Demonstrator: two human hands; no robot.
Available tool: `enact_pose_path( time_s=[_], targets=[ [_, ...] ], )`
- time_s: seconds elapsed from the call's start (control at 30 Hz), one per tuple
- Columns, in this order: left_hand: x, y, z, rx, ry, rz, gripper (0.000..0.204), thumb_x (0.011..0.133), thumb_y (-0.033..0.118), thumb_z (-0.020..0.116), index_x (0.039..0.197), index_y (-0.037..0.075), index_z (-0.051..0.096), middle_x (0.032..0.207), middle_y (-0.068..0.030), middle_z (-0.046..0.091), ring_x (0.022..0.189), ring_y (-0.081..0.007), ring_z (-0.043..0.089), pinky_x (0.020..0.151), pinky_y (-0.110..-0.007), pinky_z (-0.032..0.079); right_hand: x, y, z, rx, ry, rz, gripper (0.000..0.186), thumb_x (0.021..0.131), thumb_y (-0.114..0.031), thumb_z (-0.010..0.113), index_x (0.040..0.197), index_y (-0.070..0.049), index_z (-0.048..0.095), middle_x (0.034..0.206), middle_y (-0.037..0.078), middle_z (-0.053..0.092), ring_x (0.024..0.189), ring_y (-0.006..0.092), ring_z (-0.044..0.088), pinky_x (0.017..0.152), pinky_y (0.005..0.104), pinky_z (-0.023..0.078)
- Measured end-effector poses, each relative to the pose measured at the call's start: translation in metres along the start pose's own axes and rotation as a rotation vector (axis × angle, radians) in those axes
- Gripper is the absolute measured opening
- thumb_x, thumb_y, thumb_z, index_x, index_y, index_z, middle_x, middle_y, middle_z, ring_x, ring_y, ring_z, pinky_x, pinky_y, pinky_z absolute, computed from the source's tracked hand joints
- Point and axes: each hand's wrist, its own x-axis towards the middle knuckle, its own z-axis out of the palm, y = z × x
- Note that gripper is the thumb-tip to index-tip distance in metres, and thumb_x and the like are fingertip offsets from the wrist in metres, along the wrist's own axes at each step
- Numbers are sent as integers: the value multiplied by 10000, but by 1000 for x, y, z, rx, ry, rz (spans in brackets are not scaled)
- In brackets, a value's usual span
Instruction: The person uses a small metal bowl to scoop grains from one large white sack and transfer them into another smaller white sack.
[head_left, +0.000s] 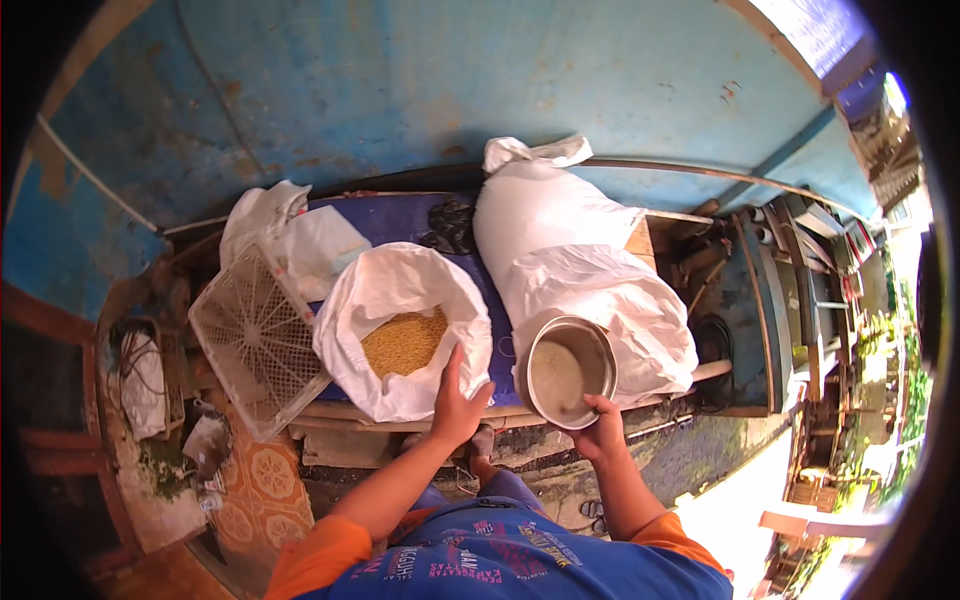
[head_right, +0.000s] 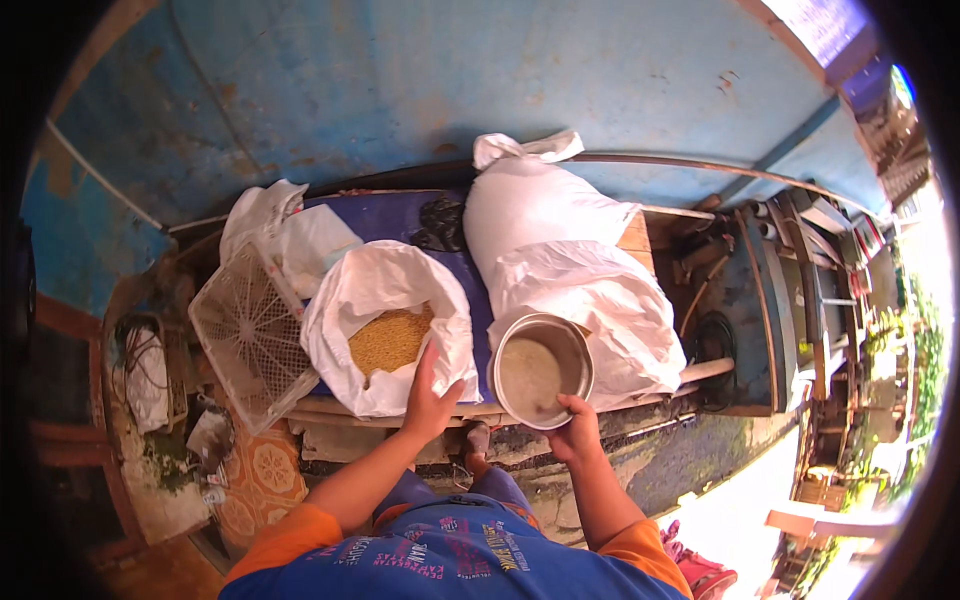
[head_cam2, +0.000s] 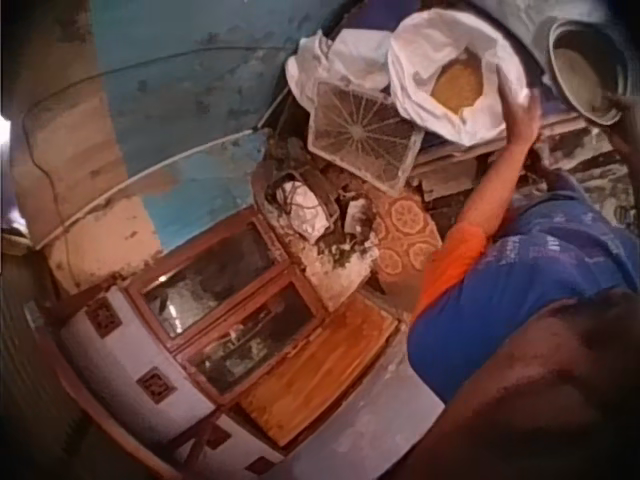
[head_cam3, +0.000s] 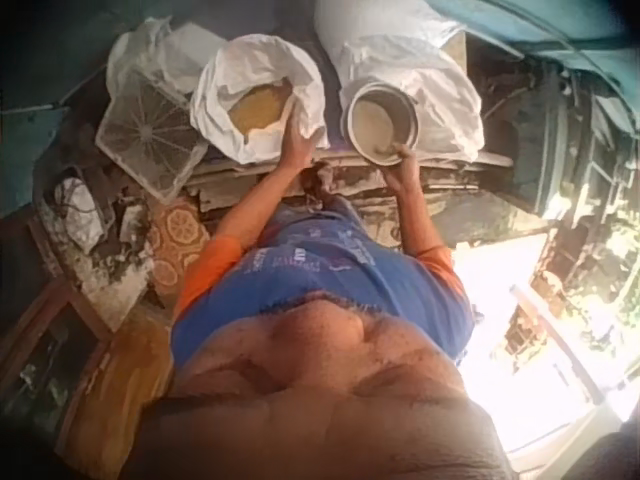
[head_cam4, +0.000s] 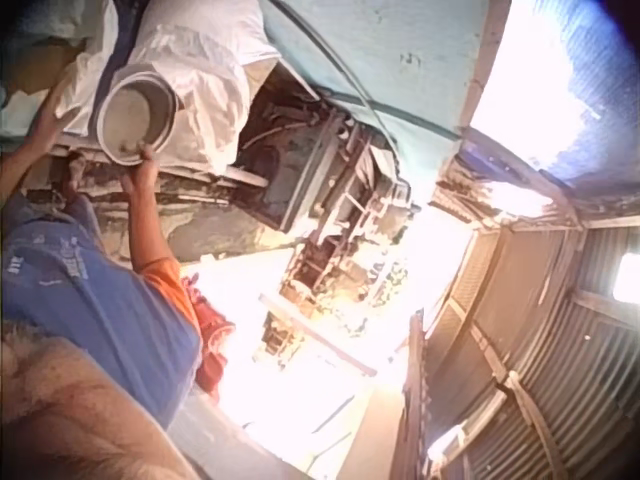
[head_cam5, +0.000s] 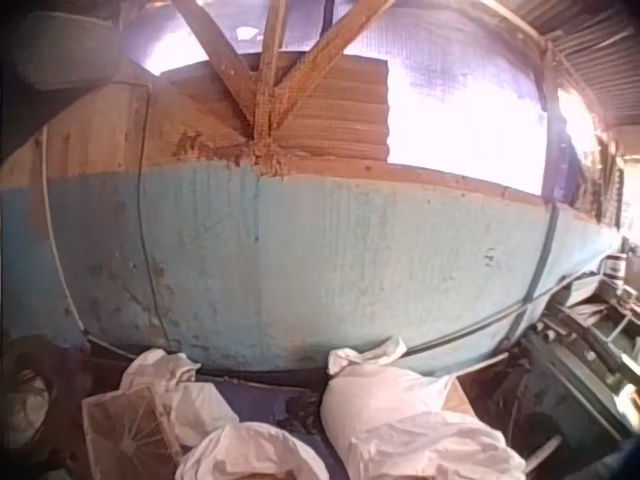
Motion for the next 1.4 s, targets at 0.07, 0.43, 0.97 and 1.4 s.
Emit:
enact_pose_path(
  time_s=[0.07, 0.43, 0.97, 1.4],
  targets=[
    [31, 4, 35, 89, -71, -61, 1087, 759, 298, 779, 1501, 36, 30, 1465, -304, 252, 1368, -404, 282, 1116, -420, 275, 3, -14, -20, 43, 75, -51, 449, 874, -184, 482, 1261, 43, 460, 1213, 200, 570, 1063, 350, 602, 860, 546, 532],
    [104, 0, 131, -319, -122, -393, 564, 872, 99, 606, 1385, 11, 389, 1237, -160, 579, 1127, -245, 571, 922, -336, 460, 59, -82, -62, -64, 427, -457, 573, 846, -93, 554, 1363, -150, 314, 1301, 169, 429, 1106, 398, 525, 817, 589, 532],
    [81, 66, 112, -603, -168, -293, 437, 922, 249, 642, 1276, 27, 510, 1184, -54, 594, 1064, -140, 545, 937, -278, 409, 153, -118, -34, -511, 365, -475, 672, 848, -346, 629, 1431, -178, 340, 1425, 136, 376, 1294, 364, 392, 917, 631, 413],
    [70, 79, 112, -665, -200, -345, 437, 968, 257, 567, 1314, 9, 468, 1260, -73, 550, 1143, -156, 508, 995, -288, 380, 230, -83, -92, -1773, 525, -809, 743, 780, -284, 665, 1432, -132, 342, 1443, 162, 353, 1319, 387, 351, 1048, 552, 303]
  ],
)
